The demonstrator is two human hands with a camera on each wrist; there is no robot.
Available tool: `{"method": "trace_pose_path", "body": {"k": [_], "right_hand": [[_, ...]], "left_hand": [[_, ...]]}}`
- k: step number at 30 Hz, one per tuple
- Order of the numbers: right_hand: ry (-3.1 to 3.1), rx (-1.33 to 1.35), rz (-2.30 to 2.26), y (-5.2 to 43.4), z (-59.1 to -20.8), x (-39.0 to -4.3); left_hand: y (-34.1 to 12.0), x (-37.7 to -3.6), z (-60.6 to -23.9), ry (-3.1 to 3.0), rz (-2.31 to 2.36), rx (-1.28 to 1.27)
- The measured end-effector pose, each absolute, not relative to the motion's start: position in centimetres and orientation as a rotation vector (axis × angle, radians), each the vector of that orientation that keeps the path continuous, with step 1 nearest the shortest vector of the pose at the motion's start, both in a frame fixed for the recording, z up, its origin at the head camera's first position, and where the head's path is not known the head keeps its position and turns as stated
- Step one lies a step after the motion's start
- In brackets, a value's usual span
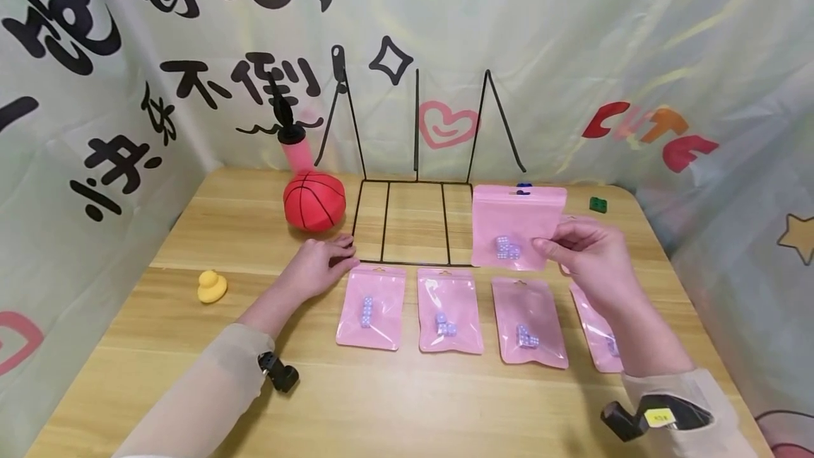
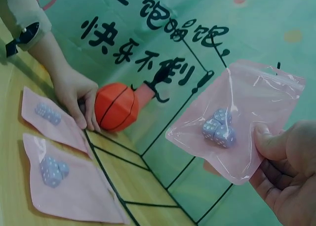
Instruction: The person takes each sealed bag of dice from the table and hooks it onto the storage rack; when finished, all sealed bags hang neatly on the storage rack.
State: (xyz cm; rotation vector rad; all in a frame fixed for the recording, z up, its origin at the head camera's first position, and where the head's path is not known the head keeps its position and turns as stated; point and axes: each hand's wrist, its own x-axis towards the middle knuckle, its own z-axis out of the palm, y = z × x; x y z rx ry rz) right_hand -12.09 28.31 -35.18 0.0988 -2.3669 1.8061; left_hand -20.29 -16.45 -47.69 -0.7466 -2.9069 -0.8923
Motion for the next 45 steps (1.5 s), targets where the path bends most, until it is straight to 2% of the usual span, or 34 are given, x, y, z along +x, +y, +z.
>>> {"method": "trace_pose_path", "body": {"k": [8, 20, 32, 45], "right_hand": [[-2.265, 0.220, 1.885, 27.8, -33.8, -11.8], [-2.371, 0.121, 1.757, 27.6, -33.3, -12.5], [-2.201, 0.179, 1.969, 27.5, -33.7, -13.7], [-2.226, 0.148, 1.957, 27.4, -34.2, -15.0]], "left_hand": [[-16.6, -20.1, -47.8, -2.887, -0.886, -0.761], [-16.6, -20.1, -48.0, -2.876, -0.886, -0.773], [-16.5, -20.3, -47.9, -2.873, -0.866, -0.776], [-16.6, -20.3, -48.0, -2.886, -0.863, -0.772]]}}
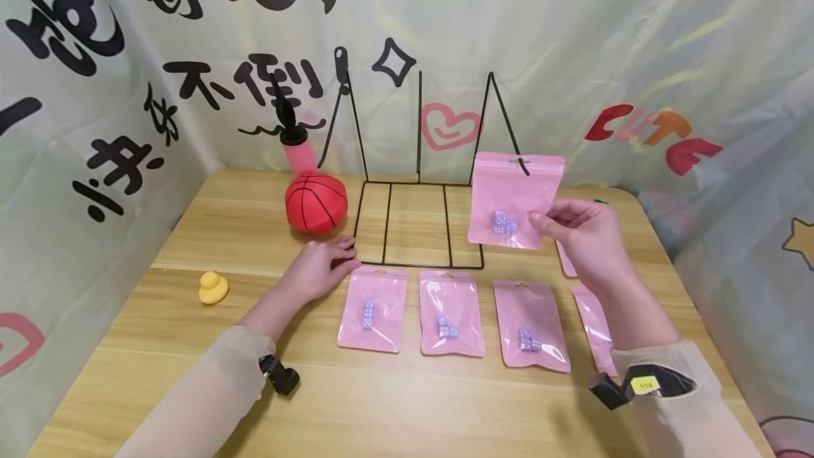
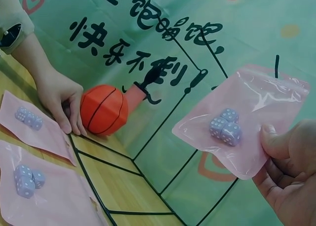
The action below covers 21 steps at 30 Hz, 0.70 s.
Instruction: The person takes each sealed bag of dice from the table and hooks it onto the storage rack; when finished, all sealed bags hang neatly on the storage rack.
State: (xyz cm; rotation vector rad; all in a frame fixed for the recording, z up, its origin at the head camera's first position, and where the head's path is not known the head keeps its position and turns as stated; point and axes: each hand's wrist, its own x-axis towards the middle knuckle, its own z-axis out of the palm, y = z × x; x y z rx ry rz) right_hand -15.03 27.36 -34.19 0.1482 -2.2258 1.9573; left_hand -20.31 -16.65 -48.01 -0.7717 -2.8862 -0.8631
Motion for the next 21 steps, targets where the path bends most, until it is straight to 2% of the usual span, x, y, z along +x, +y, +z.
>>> {"method": "trace_pose_path", "body": {"k": [21], "right_hand": [[-2.269, 0.083, 1.944, 26.7, -33.8, -17.9]], "left_hand": [[-16.5, -20.2, -48.0, -2.896, -0.869, -0.753]]}}
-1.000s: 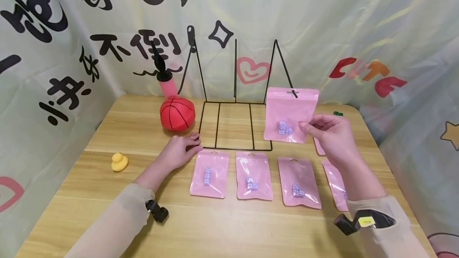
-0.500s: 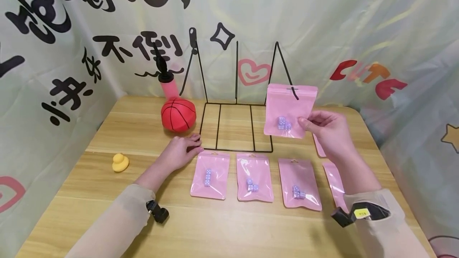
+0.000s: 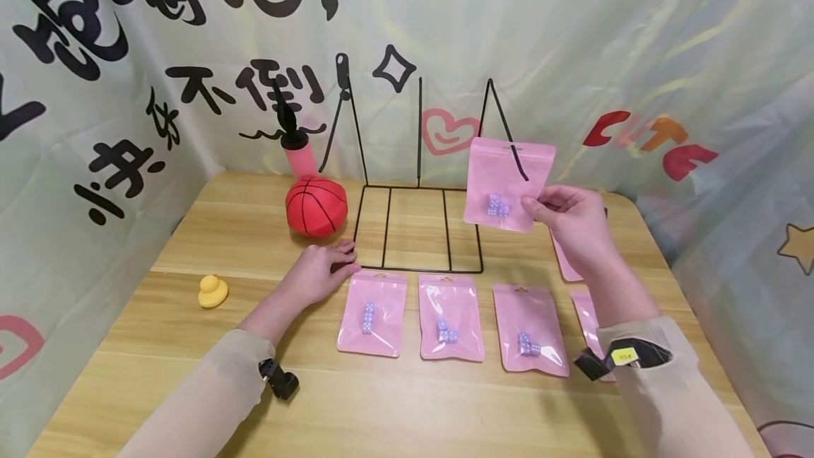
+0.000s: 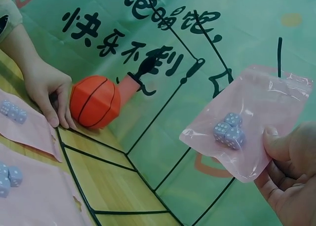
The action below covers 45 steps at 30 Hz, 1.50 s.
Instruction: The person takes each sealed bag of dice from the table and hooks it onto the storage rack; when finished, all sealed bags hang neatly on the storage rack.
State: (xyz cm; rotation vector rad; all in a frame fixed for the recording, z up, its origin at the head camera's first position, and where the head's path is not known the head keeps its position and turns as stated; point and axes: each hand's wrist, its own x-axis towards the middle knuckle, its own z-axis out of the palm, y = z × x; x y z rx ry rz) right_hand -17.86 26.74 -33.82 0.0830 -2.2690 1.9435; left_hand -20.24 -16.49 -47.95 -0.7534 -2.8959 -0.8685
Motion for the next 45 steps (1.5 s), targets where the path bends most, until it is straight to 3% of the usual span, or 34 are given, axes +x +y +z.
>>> {"method": "trace_pose_path", "body": {"k": [12, 45], "right_hand": [[-2.397, -0.051, 1.787, 26.1, -33.4, -19.8], [-2.374, -0.077, 1.775, 26.5, -32.9, -23.0]], "left_hand": [[-16.5, -20.1, -48.0, -2.885, -0.866, -0.762], [-16.6, -20.1, -48.2, -2.863, -0.863, -0.768]]}}
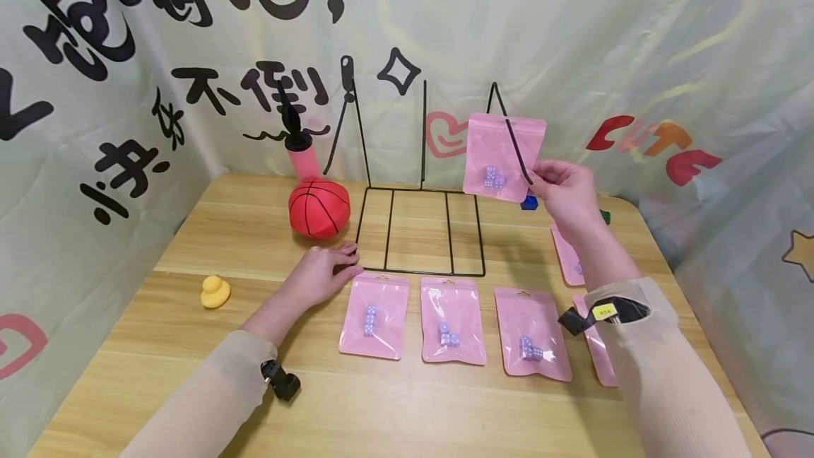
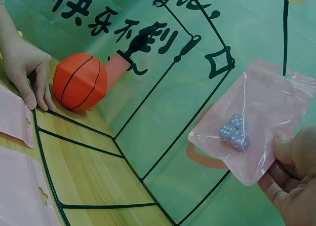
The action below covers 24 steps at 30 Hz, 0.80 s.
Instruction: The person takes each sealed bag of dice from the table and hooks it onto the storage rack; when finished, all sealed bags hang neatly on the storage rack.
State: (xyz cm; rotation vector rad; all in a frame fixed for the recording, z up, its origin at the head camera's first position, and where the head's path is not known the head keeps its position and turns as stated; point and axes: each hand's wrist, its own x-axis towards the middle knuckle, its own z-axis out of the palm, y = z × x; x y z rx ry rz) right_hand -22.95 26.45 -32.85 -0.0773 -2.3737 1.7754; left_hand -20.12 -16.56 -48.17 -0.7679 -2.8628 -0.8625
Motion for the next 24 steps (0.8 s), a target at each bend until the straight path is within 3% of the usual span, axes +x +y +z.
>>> {"method": "trace_pose_path", "body": {"k": [24], "right_hand": [[-2.429, -0.084, 1.630, 29.5, -33.2, -22.4]], "left_hand": [[-16.6, -20.3, -48.1, -2.871, -0.861, -0.770]]}}
